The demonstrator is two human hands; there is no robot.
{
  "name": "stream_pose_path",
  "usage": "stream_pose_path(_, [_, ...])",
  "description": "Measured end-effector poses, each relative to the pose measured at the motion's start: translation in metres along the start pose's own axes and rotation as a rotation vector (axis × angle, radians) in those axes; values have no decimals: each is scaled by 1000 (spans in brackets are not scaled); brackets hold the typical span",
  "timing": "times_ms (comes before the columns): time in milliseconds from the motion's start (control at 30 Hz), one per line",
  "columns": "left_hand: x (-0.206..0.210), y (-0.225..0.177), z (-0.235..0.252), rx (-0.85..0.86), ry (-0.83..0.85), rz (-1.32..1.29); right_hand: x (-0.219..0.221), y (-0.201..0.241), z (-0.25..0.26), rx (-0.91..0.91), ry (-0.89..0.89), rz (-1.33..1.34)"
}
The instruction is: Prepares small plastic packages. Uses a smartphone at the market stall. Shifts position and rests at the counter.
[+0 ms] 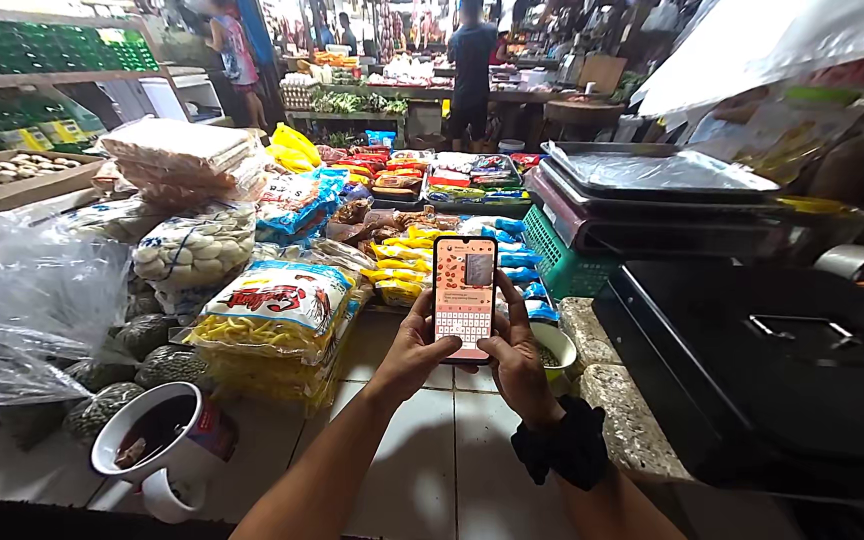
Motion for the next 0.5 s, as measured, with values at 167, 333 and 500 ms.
stream_pose_path(167, [4,-3,0,-34,91,-114,-1,3,1,-26,-18,5])
stream_pose_path(333, [2,-1,1,-32,93,-103,-1,1,1,-20,15,28])
stream_pose_path(500, [0,-2,1,-40,46,-58,3,3,1,0,55,-5])
Point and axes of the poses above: each hand's wrist, its own z-axis towards the middle knuckle, its own x-axis out of the palm, y = z × x, the point moved 9 cm from there along z, towards the middle knuckle, and after that the axes turned 7 degrees about z, right-handed, at the moved point
